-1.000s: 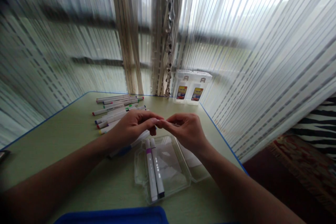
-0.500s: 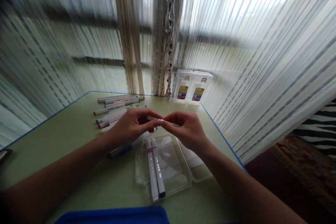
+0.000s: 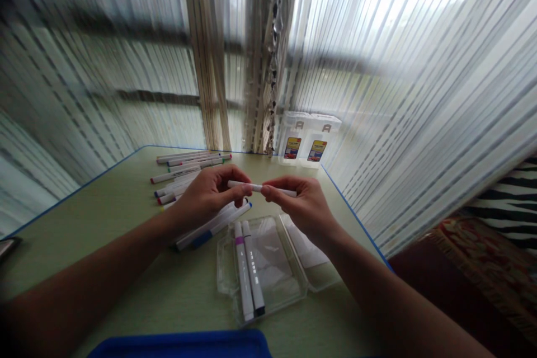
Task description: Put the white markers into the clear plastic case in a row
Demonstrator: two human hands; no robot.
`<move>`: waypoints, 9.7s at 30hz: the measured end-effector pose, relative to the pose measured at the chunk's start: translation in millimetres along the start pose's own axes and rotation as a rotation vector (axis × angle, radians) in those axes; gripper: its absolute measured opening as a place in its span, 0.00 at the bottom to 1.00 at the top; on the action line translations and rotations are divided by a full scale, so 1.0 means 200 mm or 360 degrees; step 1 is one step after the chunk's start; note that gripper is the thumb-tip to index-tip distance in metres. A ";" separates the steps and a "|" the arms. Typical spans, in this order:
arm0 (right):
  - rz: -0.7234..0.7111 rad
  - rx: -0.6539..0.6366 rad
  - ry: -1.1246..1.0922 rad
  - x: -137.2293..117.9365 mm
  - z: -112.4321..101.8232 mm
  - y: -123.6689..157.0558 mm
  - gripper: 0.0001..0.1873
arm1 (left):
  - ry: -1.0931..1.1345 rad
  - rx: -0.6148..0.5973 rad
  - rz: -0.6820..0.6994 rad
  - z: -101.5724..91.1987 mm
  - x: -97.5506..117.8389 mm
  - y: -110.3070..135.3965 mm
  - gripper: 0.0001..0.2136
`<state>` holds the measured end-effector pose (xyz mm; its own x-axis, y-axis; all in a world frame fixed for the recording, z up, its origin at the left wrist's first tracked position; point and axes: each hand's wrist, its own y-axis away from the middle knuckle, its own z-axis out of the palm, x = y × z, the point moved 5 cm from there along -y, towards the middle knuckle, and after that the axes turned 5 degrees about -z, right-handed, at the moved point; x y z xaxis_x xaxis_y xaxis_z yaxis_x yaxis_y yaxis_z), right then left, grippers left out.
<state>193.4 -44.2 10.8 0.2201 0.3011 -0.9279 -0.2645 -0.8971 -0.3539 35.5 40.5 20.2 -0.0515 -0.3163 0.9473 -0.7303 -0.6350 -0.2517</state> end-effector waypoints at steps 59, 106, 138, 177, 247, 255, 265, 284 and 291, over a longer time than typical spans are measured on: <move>0.0283 0.0531 -0.0827 0.05 -0.10 -0.05 0.09 | 0.0710 0.0130 -0.0069 -0.07 -0.01 -0.01 0.13; -0.0065 0.0105 0.0283 -0.02 -0.01 0.00 0.19 | -0.0275 0.0010 -0.0017 0.00 -0.01 0.01 0.14; 0.0041 0.0148 -0.0627 -0.02 0.00 -0.01 0.13 | 0.0319 0.0224 -0.0211 -0.08 -0.07 -0.03 0.08; 0.0188 0.0552 -0.0701 0.05 -0.11 -0.05 0.07 | 0.0576 0.0117 -0.0062 -0.04 0.01 -0.01 0.15; -0.0137 0.0078 0.0277 -0.01 0.01 0.01 0.13 | 0.0033 0.0058 -0.0012 0.00 -0.01 0.00 0.08; -0.0165 0.0071 0.0246 -0.03 0.00 0.02 0.11 | 0.0082 0.0165 -0.0030 -0.03 0.00 -0.01 0.06; -0.0120 0.0086 -0.0026 -0.02 0.01 0.01 0.11 | 0.0465 0.0242 -0.0168 -0.05 -0.06 -0.03 0.04; 0.0088 0.0143 -0.0547 -0.03 0.02 0.00 0.13 | 0.0646 0.0374 -0.0266 -0.08 -0.08 -0.04 0.03; 0.0098 0.0055 -0.0624 -0.02 0.01 0.01 0.12 | 0.0634 0.0385 -0.0268 -0.09 -0.08 -0.04 0.04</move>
<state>189.3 -46.1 14.3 -0.1702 0.3539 -0.9196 -0.2993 -0.9078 -0.2940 29.8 63.3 10.8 -0.2374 0.0688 0.9690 -0.5743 -0.8144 -0.0829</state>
